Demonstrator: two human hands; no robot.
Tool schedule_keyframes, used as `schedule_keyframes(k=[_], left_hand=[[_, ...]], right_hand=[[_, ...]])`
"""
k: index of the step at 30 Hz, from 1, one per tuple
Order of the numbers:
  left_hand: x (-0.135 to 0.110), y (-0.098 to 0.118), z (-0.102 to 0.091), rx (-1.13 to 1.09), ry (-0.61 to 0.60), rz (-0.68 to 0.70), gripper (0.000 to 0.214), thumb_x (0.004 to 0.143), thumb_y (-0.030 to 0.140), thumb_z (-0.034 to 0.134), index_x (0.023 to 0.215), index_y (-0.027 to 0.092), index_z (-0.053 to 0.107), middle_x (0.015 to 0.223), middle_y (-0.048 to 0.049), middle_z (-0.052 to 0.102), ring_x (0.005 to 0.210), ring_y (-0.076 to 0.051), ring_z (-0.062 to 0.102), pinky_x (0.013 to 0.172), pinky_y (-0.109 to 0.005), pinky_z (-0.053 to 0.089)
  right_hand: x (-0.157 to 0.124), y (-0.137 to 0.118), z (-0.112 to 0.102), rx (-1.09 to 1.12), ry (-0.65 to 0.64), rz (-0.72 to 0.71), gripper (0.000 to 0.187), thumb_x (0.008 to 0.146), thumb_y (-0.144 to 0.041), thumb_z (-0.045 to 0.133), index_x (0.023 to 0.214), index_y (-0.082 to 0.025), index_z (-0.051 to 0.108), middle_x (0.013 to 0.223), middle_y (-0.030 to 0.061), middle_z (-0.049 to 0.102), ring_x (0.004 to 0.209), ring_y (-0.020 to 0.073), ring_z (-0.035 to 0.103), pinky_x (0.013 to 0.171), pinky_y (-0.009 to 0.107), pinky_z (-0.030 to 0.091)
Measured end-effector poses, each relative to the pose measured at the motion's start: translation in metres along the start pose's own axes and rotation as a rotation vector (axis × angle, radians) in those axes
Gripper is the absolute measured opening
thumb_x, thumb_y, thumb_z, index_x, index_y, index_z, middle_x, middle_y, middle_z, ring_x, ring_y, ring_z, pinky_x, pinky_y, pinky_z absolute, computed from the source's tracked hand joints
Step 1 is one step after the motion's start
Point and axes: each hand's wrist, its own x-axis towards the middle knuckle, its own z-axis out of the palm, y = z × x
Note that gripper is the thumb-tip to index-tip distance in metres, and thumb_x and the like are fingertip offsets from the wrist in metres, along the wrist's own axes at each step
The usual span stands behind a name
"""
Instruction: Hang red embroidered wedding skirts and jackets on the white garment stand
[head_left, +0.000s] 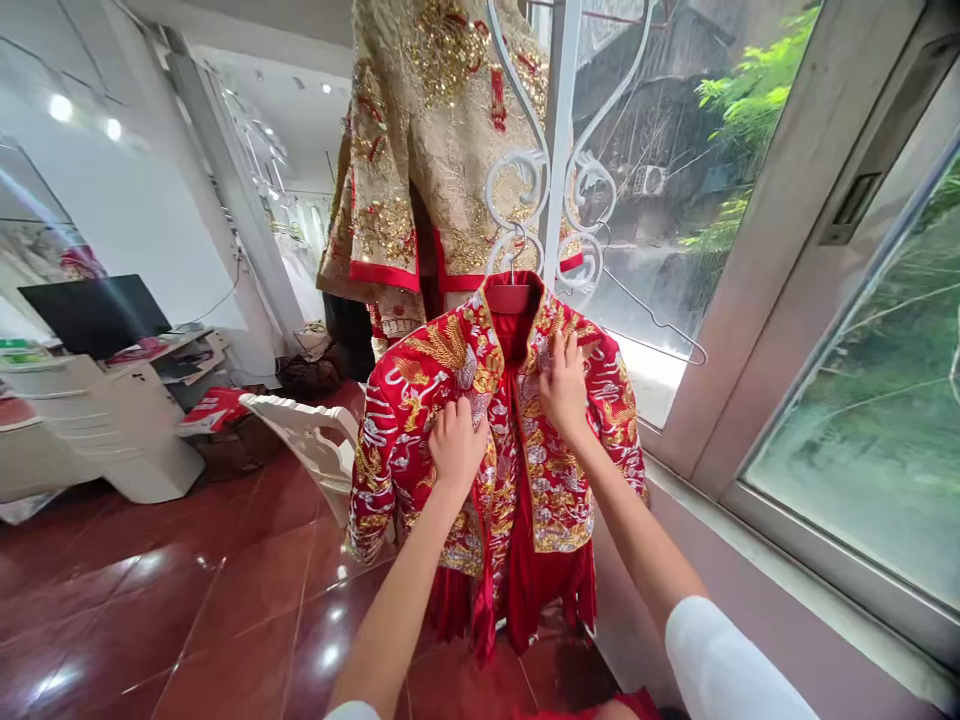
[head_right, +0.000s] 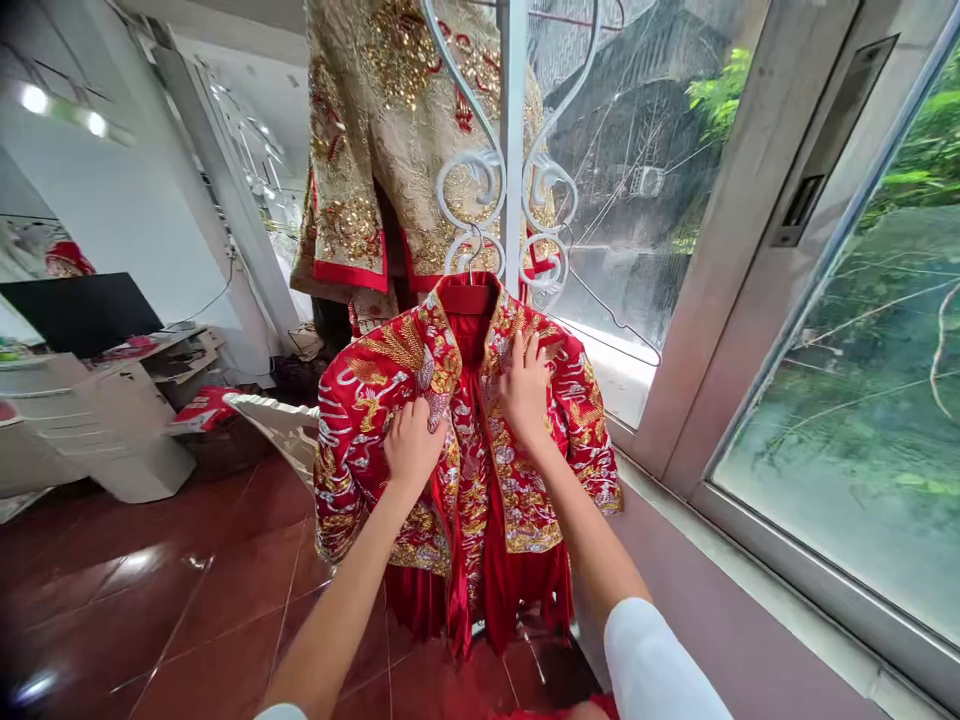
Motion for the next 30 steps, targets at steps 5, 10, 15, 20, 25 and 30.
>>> schedule_keyframes(k=[5, 10, 15, 20, 25, 30], left_hand=[[0.022, -0.006, -0.030, -0.010, 0.150, 0.214, 0.031, 0.086, 0.043, 0.044, 0.090, 0.018, 0.063, 0.091, -0.0097, 0.064, 0.089, -0.025, 0.058, 0.080, -0.038, 0.044], [0.093, 0.003, -0.067, 0.002, 0.282, 0.388, 0.047, 0.089, 0.038, 0.042, 0.130, 0.014, 0.045, 0.131, -0.0162, 0.050, 0.118, -0.029, 0.046, 0.097, -0.042, 0.034], [0.143, 0.003, -0.067, 0.027, 0.038, 0.382, 0.040, 0.092, 0.034, 0.036, 0.121, 0.010, 0.048, 0.108, -0.0167, 0.061, 0.097, -0.027, 0.059, 0.083, -0.037, 0.042], [0.176, -0.011, -0.073, -0.175, -0.270, 0.305, 0.043, 0.091, 0.044, 0.032, 0.082, 0.013, 0.061, 0.076, -0.0101, 0.063, 0.074, -0.022, 0.059, 0.076, -0.036, 0.043], [0.192, -0.027, -0.074, -0.554, -0.666, 0.242, 0.048, 0.088, 0.053, 0.035, 0.075, 0.016, 0.063, 0.073, -0.0070, 0.066, 0.074, -0.020, 0.059, 0.076, -0.032, 0.045], [0.191, -0.029, -0.063, -0.386, -0.347, 0.371, 0.046, 0.088, 0.053, 0.034, 0.082, 0.016, 0.060, 0.084, -0.0066, 0.064, 0.080, -0.019, 0.055, 0.081, -0.032, 0.041]], right_hand=[[0.062, 0.041, -0.022, 0.140, 0.134, -0.155, 0.048, 0.090, -0.034, 0.039, 0.136, -0.019, 0.043, 0.138, 0.0124, 0.045, 0.131, 0.0292, 0.033, 0.106, 0.055, 0.025], [0.123, 0.057, -0.022, 0.431, -0.221, -0.340, 0.041, 0.088, -0.042, 0.045, 0.118, -0.017, 0.058, 0.104, 0.0088, 0.065, 0.094, 0.0207, 0.058, 0.083, 0.037, 0.045], [0.146, 0.064, -0.024, 0.489, -0.535, -0.280, 0.045, 0.086, -0.054, 0.045, 0.078, -0.014, 0.063, 0.061, 0.0007, 0.056, 0.059, 0.0115, 0.049, 0.058, 0.026, 0.040], [0.161, 0.071, -0.032, 0.699, -0.856, -0.144, 0.055, 0.083, -0.065, 0.044, 0.076, -0.013, 0.062, 0.068, 0.0063, 0.063, 0.058, 0.0136, 0.055, 0.053, 0.026, 0.045], [0.155, 0.069, -0.044, 0.712, -0.958, -0.076, 0.059, 0.084, -0.066, 0.040, 0.082, -0.012, 0.065, 0.076, 0.0102, 0.067, 0.065, 0.0167, 0.061, 0.058, 0.030, 0.050], [0.141, 0.053, -0.060, 0.556, -0.714, -0.154, 0.047, 0.072, -0.055, 0.064, 0.095, -0.014, 0.064, 0.081, 0.0072, 0.066, 0.071, 0.0170, 0.059, 0.066, 0.031, 0.051]])
